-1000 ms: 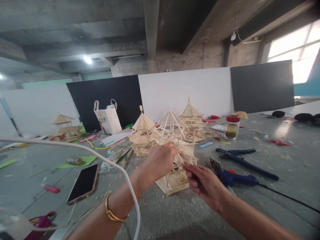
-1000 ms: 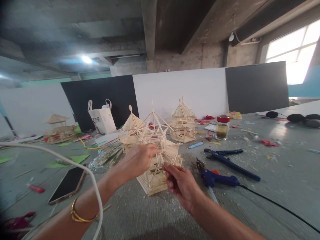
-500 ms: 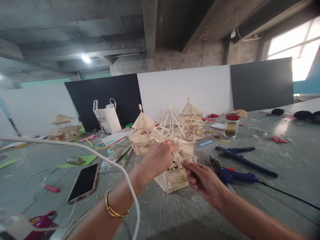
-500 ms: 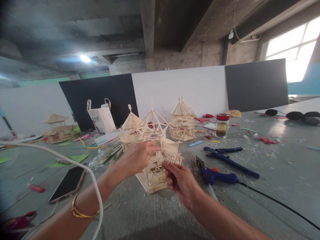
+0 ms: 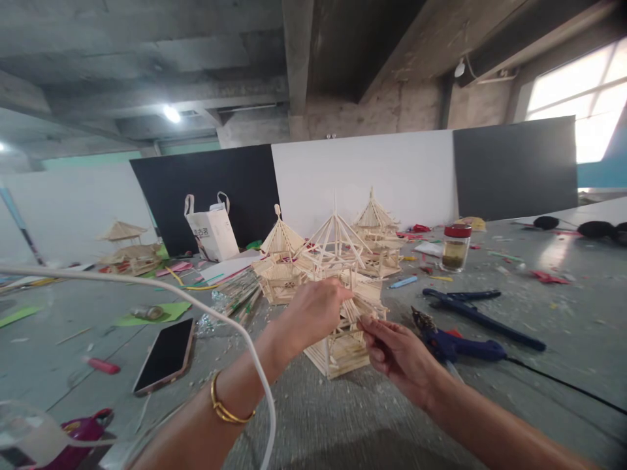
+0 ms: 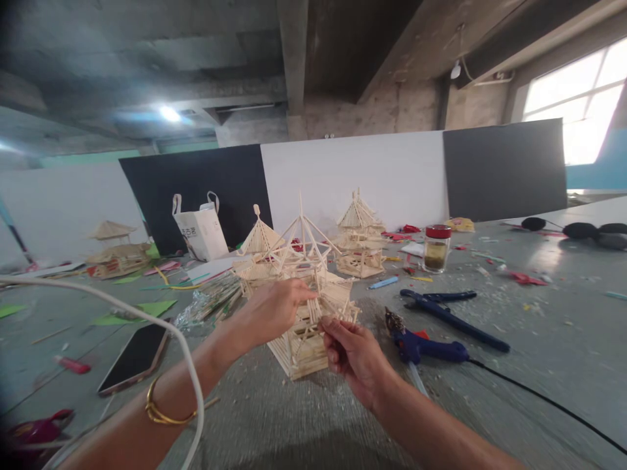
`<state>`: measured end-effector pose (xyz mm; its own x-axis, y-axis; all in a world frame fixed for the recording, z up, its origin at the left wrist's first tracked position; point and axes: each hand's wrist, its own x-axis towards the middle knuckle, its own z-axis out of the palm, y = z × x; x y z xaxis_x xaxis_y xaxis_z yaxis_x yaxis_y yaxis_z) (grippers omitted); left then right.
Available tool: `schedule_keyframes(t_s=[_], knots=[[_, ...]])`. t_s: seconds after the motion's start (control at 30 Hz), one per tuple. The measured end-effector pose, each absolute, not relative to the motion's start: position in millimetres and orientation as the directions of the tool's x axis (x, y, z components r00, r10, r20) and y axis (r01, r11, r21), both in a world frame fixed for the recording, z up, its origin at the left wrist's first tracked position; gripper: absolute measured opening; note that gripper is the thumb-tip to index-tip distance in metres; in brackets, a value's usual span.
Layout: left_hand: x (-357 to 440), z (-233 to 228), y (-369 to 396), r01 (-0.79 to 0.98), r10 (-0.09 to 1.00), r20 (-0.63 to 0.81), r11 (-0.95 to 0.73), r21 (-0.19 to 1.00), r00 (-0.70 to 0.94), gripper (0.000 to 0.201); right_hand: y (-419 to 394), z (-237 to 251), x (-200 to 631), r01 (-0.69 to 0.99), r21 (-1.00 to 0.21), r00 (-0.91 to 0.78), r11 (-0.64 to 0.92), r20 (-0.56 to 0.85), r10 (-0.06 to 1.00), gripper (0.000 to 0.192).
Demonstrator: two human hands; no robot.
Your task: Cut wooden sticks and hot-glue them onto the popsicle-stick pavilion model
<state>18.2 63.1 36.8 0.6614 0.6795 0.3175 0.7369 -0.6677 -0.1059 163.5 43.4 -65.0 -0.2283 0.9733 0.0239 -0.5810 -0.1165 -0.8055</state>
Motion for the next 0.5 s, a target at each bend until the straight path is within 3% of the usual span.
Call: schedule_keyframes(t_s=[0.1, 0.5], knots=[[17.0, 35.7, 65.1, 0.709, 0.638, 0.342, -0.691, -0.141, 0.690, 0.035, 42.9, -65.5, 164.0, -0.584, -0.803, -0.225, -0.122, 0.015, 0.974, 0.025], [19.2, 34.3, 68.9, 0.720, 0.644, 0.354, -0.679, -0.145, 0.678, 0.034, 43.1, -61.4, 165.1, -0.605, -0.782, -0.225, -0.147, -0.009, 0.974, 0.023]])
